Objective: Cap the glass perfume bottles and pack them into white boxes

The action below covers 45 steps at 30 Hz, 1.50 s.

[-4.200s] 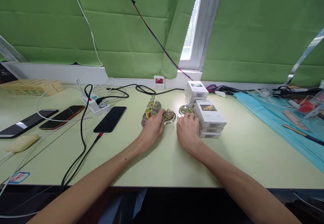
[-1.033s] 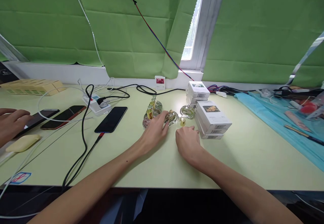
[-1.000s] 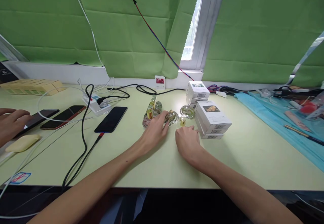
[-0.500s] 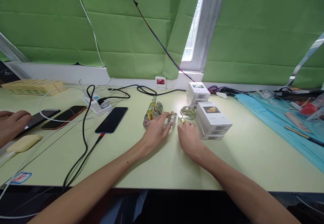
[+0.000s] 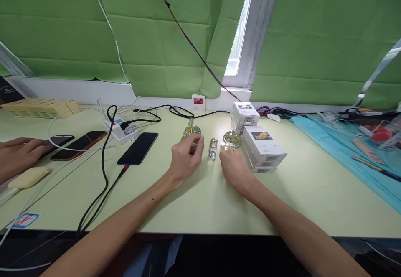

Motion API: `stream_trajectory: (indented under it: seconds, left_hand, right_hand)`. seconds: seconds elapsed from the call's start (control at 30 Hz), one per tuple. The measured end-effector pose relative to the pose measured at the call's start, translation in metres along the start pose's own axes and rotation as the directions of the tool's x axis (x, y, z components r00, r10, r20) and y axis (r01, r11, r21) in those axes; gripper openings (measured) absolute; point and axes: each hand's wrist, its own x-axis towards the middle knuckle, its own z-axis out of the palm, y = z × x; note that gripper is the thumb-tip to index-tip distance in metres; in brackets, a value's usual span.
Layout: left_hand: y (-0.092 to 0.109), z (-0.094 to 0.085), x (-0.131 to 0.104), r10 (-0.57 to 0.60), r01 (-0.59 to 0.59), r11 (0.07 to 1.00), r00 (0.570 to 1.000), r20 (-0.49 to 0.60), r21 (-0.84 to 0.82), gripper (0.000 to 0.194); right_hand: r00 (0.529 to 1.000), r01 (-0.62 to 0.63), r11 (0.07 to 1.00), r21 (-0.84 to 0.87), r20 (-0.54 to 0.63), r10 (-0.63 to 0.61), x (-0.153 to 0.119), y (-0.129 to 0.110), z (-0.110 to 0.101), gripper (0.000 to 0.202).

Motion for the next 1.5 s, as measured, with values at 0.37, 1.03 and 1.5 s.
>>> stream_trajectory:
  seconds: [0.37, 1.03, 1.5]
  left_hand:
    - [-0.005, 0.012, -0.014, -0.284, 0.191, 0.952, 0.842, 0.458, 0.239, 0.035]
    - [-0.001, 0.015, -0.014, -0.255, 0.248, 0.965, 0.821, 0.51, 0.084, 0.031]
    - [-0.007, 0.017, -0.016, -0.251, 0.216, 0.968, 0.833, 0.494, 0.127, 0.031]
  right_hand:
    - [0.951, 0.024, 0.989, 0.144, -0.308, 0.022, 0.008, 0.008, 0.004, 0.026]
    - [0.779, 0.398, 0.881, 0.257, -0.601, -0.176, 0.034, 0.001, 0.037, 0.022]
    - [0.742, 0.368, 0.864, 0.345, -0.668, -0.049, 0.05, 0.015, 0.038, 0.027]
